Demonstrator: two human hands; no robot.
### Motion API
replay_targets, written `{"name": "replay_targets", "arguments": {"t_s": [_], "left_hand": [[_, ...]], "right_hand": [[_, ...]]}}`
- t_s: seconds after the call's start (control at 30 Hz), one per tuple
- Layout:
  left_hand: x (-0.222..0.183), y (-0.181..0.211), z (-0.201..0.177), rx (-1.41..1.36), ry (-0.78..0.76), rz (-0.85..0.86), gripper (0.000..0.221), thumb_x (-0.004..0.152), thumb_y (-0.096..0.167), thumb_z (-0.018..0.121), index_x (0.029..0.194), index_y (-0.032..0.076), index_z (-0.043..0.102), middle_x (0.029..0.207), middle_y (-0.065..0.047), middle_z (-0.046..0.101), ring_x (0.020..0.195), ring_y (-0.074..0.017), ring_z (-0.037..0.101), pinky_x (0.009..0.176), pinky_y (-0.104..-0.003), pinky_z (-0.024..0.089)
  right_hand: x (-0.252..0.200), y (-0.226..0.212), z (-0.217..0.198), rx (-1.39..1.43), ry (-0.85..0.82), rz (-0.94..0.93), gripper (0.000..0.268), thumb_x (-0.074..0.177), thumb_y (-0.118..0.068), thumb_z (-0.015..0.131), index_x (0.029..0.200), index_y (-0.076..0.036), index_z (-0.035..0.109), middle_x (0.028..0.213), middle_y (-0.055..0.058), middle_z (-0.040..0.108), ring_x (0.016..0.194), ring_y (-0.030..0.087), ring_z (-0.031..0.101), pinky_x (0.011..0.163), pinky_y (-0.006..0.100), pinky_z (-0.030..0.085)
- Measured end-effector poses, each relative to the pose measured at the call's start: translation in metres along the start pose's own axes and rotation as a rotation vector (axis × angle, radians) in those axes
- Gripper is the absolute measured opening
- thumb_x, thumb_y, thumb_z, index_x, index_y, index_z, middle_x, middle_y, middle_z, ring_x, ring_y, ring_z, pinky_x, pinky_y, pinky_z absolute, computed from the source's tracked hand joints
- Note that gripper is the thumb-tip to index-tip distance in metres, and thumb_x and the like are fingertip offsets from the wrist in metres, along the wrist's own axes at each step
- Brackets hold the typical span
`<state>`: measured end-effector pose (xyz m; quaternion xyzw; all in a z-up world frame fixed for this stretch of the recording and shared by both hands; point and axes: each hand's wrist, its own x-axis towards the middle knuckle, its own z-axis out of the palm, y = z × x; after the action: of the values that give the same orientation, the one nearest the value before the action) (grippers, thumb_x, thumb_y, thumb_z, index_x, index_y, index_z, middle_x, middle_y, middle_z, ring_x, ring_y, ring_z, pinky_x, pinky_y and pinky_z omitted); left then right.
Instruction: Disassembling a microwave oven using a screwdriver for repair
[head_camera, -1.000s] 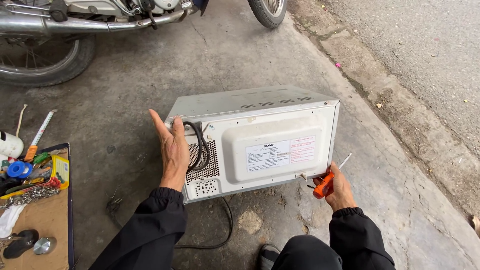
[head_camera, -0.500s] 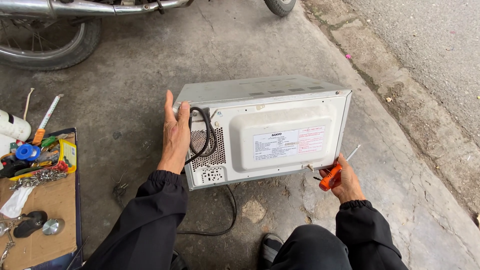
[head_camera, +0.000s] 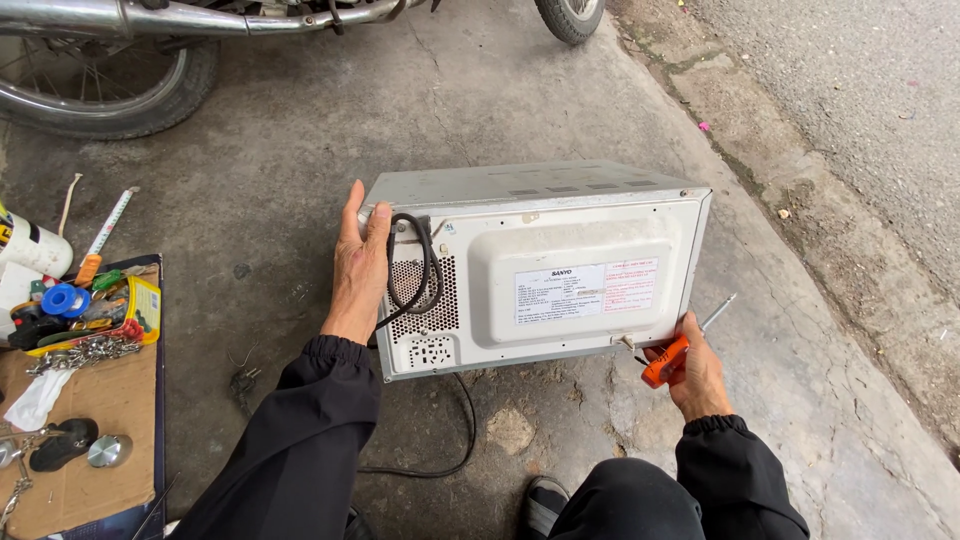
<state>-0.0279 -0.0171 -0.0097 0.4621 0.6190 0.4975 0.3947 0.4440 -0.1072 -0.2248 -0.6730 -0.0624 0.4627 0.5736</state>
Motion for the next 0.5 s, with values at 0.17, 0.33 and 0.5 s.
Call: {"name": "replay_targets", "arguments": {"t_s": [0.17,0.33,0.5], "left_hand": [[0.001,0.019,-0.002,0.067,0.007,-0.035,0.052,0.114,0.054,0.053,0.159,0.028,0.056,0.157,-0.027,0.061,0.151,-0.0491,0.053,0.123,-0.057,0.043],[0.028,0.003,-0.015,0.171,-0.014,0.007,0.046,0.116,0.057,0.051,0.152,0.031,0.059,0.149,-0.027,0.067,0.143,-0.0495,0.059,0.116,-0.057,0.047],[0.060,0.007,-0.027,0.238,-0.156,0.010,0.055,0.112,0.053,0.044,0.157,0.023,0.052,0.153,-0.011,0.062,0.134,-0.0286,0.059,0.107,-0.045,0.047]], "right_hand": [[-0.002,0.006,0.003,-0.018,0.067,-0.092,0.061,0.108,-0.054,0.081,0.123,0.001,0.061,0.103,0.028,0.074,0.085,0.045,0.080,0.077,0.055,0.069],[-0.088,0.005,0.020,-0.130,0.219,-0.116,0.069,0.101,-0.058,0.086,0.129,0.005,0.074,0.118,0.029,0.072,0.103,0.039,0.076,0.099,0.057,0.061],[-0.168,0.005,0.022,-0.105,0.118,-0.070,0.049,0.115,-0.038,0.066,0.101,0.009,0.068,0.085,0.025,0.074,0.075,0.035,0.076,0.062,0.040,0.057]]}}
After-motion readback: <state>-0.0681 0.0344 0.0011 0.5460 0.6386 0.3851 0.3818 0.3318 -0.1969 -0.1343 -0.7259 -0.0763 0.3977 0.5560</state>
